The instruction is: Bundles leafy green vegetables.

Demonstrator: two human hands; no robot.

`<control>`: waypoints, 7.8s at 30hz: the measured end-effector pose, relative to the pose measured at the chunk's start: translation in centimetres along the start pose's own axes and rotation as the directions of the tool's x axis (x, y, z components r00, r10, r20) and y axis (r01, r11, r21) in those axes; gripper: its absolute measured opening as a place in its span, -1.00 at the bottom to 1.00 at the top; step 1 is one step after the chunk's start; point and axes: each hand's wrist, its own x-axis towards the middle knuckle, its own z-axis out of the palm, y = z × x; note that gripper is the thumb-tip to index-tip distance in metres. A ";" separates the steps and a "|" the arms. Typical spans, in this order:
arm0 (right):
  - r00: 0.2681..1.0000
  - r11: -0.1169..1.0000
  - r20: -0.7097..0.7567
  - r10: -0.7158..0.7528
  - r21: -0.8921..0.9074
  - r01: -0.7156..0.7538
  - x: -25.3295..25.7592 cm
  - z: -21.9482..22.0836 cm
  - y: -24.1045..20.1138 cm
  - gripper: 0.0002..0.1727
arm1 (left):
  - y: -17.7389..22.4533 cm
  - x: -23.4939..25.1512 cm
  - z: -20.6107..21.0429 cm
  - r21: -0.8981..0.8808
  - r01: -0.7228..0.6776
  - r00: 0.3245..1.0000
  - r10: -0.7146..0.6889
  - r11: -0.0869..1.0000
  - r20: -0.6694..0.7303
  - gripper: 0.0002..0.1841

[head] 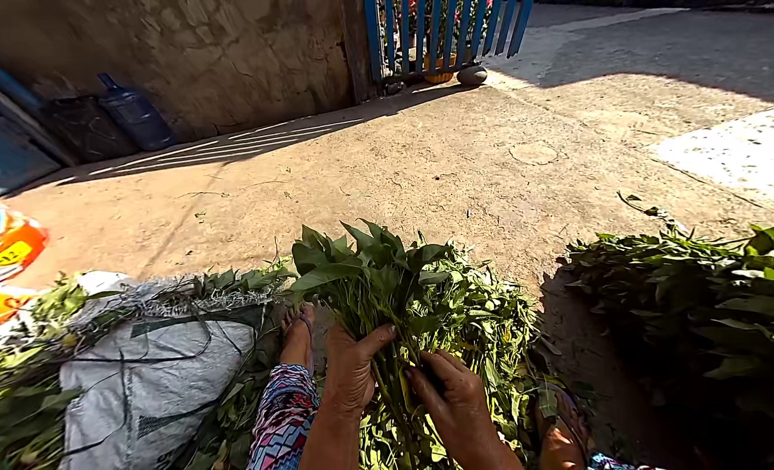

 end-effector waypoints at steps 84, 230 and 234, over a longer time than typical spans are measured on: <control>0.967 0.802 0.160 -0.200 -0.541 0.255 -5.6 -0.9 6.5 -0.69 | 2.2 1.9 -2.1 0.197 -0.183 0.839 0.257 0.963 -0.480 -0.41; 0.560 0.531 0.096 0.823 -0.479 -0.699 8.0 5.7 17.8 -0.58 | 2.9 1.9 -3.7 0.262 -0.039 0.882 0.157 0.964 -0.444 -0.45; 0.630 0.604 0.060 0.774 -0.370 -0.706 7.0 4.6 15.9 -0.62 | 2.4 2.0 -3.2 0.245 -0.017 0.874 0.134 0.969 -0.467 -0.47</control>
